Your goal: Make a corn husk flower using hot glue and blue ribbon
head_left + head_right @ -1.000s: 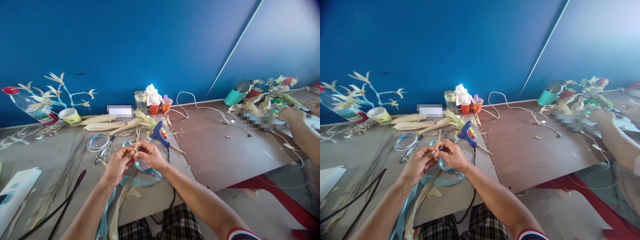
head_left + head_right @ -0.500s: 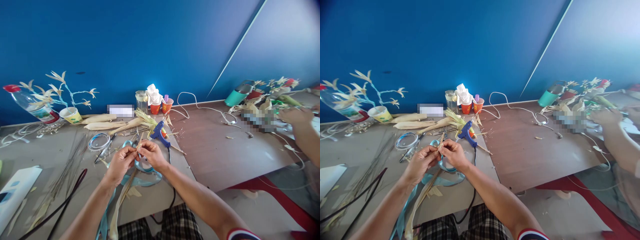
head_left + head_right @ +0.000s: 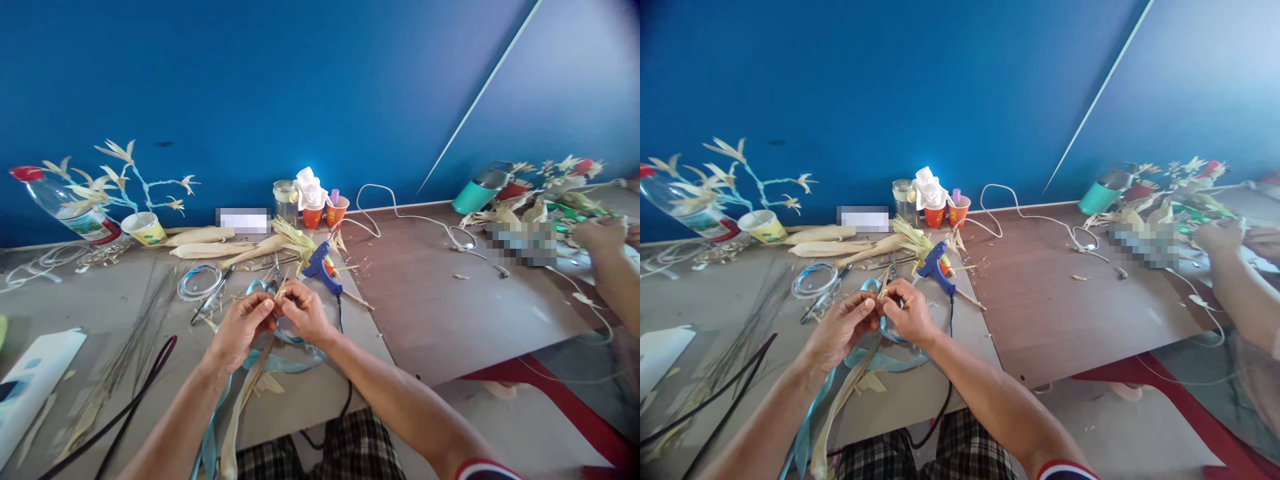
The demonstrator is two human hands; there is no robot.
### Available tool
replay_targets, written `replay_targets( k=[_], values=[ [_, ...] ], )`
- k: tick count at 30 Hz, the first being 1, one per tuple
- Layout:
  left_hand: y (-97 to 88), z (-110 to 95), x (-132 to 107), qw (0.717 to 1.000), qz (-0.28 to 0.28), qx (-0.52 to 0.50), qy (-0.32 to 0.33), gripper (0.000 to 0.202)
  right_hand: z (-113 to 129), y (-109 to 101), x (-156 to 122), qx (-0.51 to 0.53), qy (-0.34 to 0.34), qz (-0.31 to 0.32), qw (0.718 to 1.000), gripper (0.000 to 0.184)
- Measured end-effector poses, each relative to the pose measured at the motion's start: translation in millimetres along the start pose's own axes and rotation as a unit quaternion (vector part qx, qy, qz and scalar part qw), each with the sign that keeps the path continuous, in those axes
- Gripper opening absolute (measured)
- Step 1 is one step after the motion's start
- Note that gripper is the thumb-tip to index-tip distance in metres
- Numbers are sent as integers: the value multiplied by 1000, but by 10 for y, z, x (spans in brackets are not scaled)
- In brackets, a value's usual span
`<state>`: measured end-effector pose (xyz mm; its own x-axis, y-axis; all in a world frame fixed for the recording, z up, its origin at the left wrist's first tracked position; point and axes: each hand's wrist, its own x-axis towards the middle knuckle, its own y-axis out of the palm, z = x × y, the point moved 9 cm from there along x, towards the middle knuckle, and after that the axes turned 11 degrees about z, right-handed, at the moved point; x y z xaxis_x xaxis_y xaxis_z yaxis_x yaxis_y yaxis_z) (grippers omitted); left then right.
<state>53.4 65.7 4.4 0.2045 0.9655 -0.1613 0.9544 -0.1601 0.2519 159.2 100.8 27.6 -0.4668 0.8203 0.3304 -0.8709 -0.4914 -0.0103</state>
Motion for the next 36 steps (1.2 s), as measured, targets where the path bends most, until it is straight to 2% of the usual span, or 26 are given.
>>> replay_targets(
  k=[4,9,12,14,17,20,21,23,25,29,32,34,36],
  values=[
    [1,120,41,993,8,-112,-44,20,134,-13,-21,-57,-47,-11,997,9],
    [2,151,77,985,17,-163,-45,21,251,6,-81,-142,-93,-27,985,10],
    [-13,160,82,985,24,-164,-45,20,249,9,-114,-184,-84,-39,978,5],
    [-23,168,81,986,26,-159,-47,18,204,-17,-125,-199,-54,-53,977,15],
    [-26,166,80,986,31,-156,-53,16,142,-35,-121,-197,-22,-52,979,41],
    [-75,104,81,983,20,-181,-38,17,169,-54,-100,-179,-44,-45,982,49],
    [-115,68,80,981,9,-192,-25,17,193,-92,-95,-171,-57,-54,982,47],
    [-211,-1,74,979,-11,-204,1,15,231,-211,-81,-150,-71,-81,983,29],
    [-296,-42,68,977,-22,-210,17,13,208,-339,-50,-112,-48,-94,988,11],
    [-370,-50,59,976,-28,-215,26,11,121,-419,7,-22,21,-37,999,21],
    [-353,-35,56,978,-30,-207,21,12,85,-402,7,-24,51,5,998,41],
    [-333,-26,56,979,-31,-201,15,14,53,-426,3,-40,62,-2,997,48],
    [-324,-22,55,979,-32,-199,12,14,54,-493,-2,-55,51,-41,996,35]
  ],
)
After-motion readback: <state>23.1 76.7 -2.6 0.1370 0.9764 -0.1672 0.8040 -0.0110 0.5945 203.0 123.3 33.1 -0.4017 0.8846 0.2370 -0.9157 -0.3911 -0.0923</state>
